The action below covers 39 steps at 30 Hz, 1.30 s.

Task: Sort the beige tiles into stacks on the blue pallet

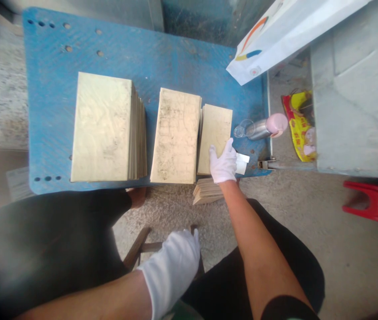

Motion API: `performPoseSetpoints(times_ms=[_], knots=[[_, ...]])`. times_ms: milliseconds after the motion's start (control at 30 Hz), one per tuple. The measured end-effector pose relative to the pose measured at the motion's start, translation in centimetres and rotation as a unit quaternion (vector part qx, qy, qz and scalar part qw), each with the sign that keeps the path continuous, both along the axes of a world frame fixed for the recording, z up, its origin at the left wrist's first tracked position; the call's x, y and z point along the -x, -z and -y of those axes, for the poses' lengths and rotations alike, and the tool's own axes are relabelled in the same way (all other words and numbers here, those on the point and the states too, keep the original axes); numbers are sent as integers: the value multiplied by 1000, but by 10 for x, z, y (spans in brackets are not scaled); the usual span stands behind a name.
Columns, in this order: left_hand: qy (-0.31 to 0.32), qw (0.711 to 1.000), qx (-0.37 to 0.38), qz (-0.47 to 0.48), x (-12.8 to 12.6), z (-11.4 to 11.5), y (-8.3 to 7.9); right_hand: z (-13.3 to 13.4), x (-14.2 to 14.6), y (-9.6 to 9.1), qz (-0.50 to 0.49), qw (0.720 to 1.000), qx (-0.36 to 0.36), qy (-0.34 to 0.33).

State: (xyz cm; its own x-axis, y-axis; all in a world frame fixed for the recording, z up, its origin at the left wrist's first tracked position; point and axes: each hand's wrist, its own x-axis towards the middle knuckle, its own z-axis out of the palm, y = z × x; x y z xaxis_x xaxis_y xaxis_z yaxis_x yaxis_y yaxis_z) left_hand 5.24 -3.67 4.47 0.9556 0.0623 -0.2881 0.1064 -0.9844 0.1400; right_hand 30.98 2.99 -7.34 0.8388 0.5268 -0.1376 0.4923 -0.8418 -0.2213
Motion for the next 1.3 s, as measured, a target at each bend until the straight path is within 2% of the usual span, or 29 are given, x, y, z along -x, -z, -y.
performPoseSetpoints(times_ms=[233, 500, 700, 867, 967, 1100, 1200, 1300], knots=[[-18, 1000, 14, -19, 3, 4, 0, 0, 1, 6, 14, 1000, -17, 8], [-3, 999, 25, -20, 5, 4, 1, -1, 0, 6, 3, 999, -28, 19], [9, 1000, -5, -8, -3, 2, -1, -3, 1, 3, -10, 999, -33, 29], [9, 1000, -16, 9, -17, 3, -5, -1, -10, -5, -37, 999, -25, 19], [4, 1000, -13, 13, -24, 1, -8, 9, -19, -10, -34, 997, -71, 20], [11, 1000, 3, 9, -27, -6, -15, 36, -18, -19, -8, 990, -130, 56], [54, 997, 45, -31, -26, -10, -23, 62, -4, -26, -48, 992, -103, 59], [74, 992, 84, -65, -26, -12, -30, 86, 24, -31, -64, 995, -30, 71]])
